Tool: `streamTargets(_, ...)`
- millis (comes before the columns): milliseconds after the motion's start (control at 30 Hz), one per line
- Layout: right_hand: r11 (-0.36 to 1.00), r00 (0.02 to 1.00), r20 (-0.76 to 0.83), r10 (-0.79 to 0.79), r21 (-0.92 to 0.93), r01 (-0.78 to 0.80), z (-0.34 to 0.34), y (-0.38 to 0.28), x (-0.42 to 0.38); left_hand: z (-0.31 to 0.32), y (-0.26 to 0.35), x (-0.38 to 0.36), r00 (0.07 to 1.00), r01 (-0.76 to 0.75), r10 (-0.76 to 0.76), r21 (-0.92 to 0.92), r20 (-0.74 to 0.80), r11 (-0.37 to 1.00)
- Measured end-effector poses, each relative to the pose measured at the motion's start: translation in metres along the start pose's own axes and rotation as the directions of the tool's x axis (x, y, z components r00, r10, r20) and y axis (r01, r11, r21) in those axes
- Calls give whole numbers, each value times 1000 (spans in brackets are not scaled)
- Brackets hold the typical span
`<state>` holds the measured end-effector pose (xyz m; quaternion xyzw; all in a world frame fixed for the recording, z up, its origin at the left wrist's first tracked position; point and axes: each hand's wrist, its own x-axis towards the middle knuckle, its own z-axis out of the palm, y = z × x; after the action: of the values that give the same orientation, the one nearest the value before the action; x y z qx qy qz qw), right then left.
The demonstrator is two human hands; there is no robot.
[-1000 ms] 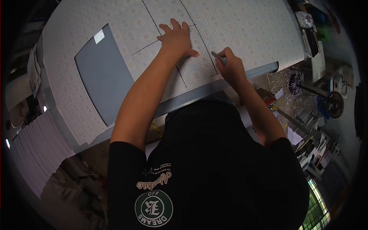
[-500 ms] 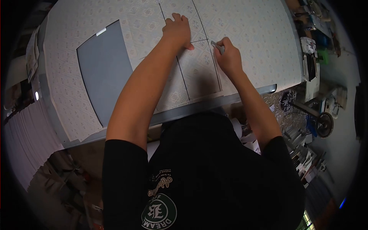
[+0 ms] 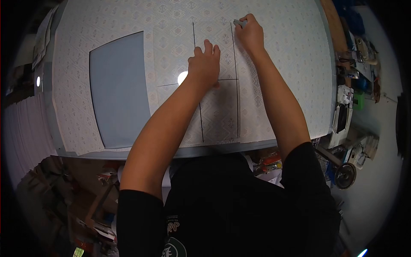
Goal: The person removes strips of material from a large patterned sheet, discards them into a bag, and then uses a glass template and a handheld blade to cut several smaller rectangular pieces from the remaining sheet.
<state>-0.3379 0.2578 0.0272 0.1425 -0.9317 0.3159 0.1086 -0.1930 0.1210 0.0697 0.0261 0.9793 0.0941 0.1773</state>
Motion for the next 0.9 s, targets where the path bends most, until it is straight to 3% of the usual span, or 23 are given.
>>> streamTargets(233, 988, 992, 50, 116, 94, -120, -6, 2, -9, -2, 4, 0, 999, 39, -39, -3, 13, 999)
streamTargets(333, 995, 990, 123, 63, 73, -72, -21, 14, 0, -1, 5, -3, 998, 40, -38, 47, -47, 998)
streamTargets(400, 991, 940, 338, -52, 133, 7, -38, 25, 15, -3, 8, -5, 997, 67, -65, 30, -52, 997)
streamTargets(433, 990, 939, 340, -56, 141, 8, -42, 34, 26, -4, 9, -5, 995, 86, -86, 7, -55, 996)
streamTargets(500, 953, 832, 486, -268, 259, 155, -45, 48, 50, -4, 7, -4, 995, 89, -90, -33, -33, 995)
streamTargets(533, 952, 833, 485, -267, 266, 151, -46, 48, 61, -5, 6, -3, 996, 86, -88, -79, -19, 993)
streamTargets(600, 928, 684, 631, -367, 298, 223, -49, 47, 80, -8, 7, -1, 996, 93, -93, -81, 11, 992)
streamTargets(700, 900, 601, 671, -434, 292, 324, -46, 42, 96, -10, 8, 1, 995, 95, -93, -73, 38, 993)
streamTargets(900, 826, 497, 661, -563, 417, 381, -9, 15, 108, -8, 5, 0, 995, 100, -98, -47, 32, 994)
